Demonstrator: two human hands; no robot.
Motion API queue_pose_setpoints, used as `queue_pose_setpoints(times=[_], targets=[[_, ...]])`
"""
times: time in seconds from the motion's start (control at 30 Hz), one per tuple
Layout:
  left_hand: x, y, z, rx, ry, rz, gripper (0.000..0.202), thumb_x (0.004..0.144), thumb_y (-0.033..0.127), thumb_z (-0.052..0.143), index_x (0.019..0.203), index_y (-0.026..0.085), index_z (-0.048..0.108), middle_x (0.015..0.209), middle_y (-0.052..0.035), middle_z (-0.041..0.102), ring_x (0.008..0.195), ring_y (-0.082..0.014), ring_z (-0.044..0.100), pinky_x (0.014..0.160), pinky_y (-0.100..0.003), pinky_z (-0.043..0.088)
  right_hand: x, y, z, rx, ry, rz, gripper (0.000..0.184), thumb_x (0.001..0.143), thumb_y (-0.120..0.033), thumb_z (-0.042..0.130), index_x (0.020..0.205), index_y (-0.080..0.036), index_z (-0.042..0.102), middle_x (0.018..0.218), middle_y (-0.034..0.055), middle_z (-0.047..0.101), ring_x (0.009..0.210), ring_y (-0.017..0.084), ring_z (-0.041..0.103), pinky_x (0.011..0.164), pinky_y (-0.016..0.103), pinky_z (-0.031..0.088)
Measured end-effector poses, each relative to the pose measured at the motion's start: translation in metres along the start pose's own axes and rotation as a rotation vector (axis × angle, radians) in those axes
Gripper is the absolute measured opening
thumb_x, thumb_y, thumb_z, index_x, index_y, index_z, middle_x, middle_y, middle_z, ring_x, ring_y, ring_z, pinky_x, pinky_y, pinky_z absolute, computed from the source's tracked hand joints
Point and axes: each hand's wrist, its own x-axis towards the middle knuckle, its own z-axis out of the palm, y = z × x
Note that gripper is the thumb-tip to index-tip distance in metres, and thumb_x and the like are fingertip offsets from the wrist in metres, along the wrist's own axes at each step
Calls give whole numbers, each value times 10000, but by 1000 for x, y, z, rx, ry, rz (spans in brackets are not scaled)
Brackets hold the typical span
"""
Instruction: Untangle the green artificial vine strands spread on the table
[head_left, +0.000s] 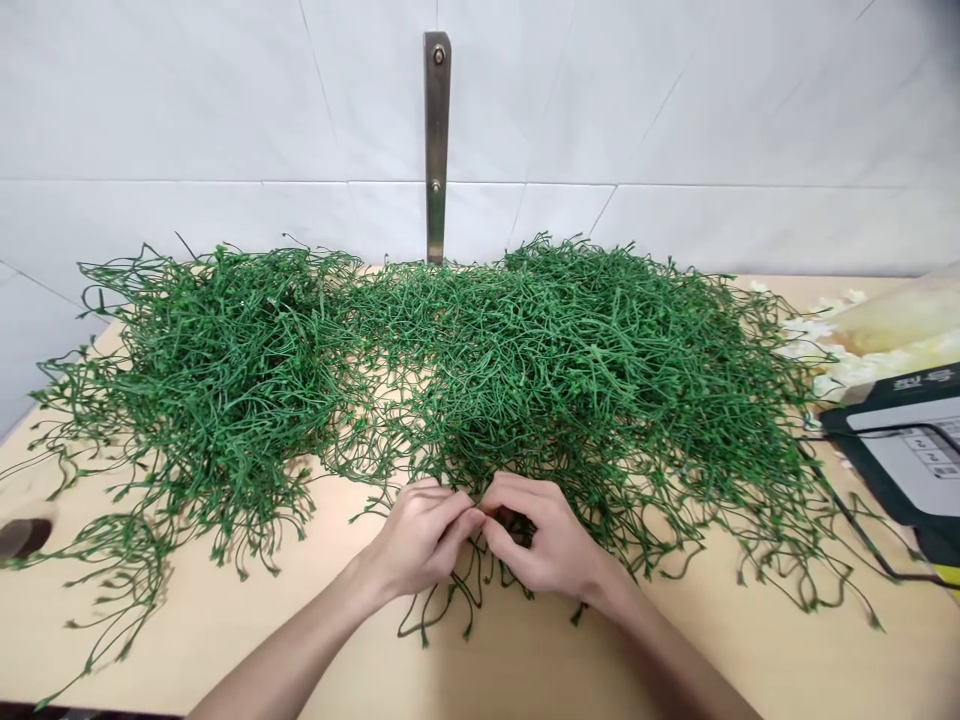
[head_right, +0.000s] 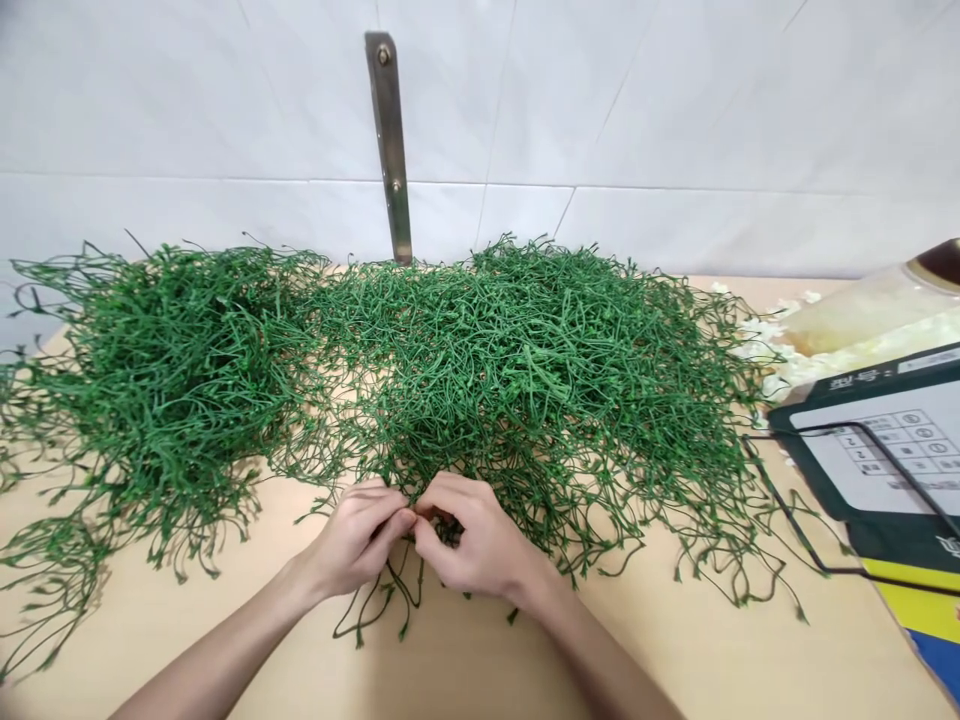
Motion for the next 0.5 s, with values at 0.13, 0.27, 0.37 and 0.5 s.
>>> queue_pose_setpoints(times=[0.13,0.27,0.37,0.5], targets=[[0,-2,-2,-132,-17,-23,380,999,282,341,630,202,374,524,46,377,502,-113,346,535,-261,282,-1,-2,-2,8,-87,17,156,854,-167,482,703,-189,446,656,-8,477,607,112,428,567,235,343],[0,-1,-8,-336,-58,-191,460,921,542,467,629,196,389,550,53,373,536,-104,344,521,-235,282,0,-6,-3,210,-205,207,221,919,-262,458,710,-189,446,609,-45,406,557,91,362,531,222,293],[0,0,-12,-400,-117,-288,459,909,550,480,637,187,406,586,51,376,559,-98,344,524,-225,277,2,-6,-4,368,-226,292,231,894,-297,490,695,-180,490,596,-47,397,563,91,351,531,225,273],[1,1,-14,-471,-94,-335,457,945,497,423,611,186,384,572,55,323,546,-94,325,523,-226,276,5,-3,-1,533,-195,376,127,784,-229,547,676,-170,517,585,-48,404,554,85,339,509,214,264]])
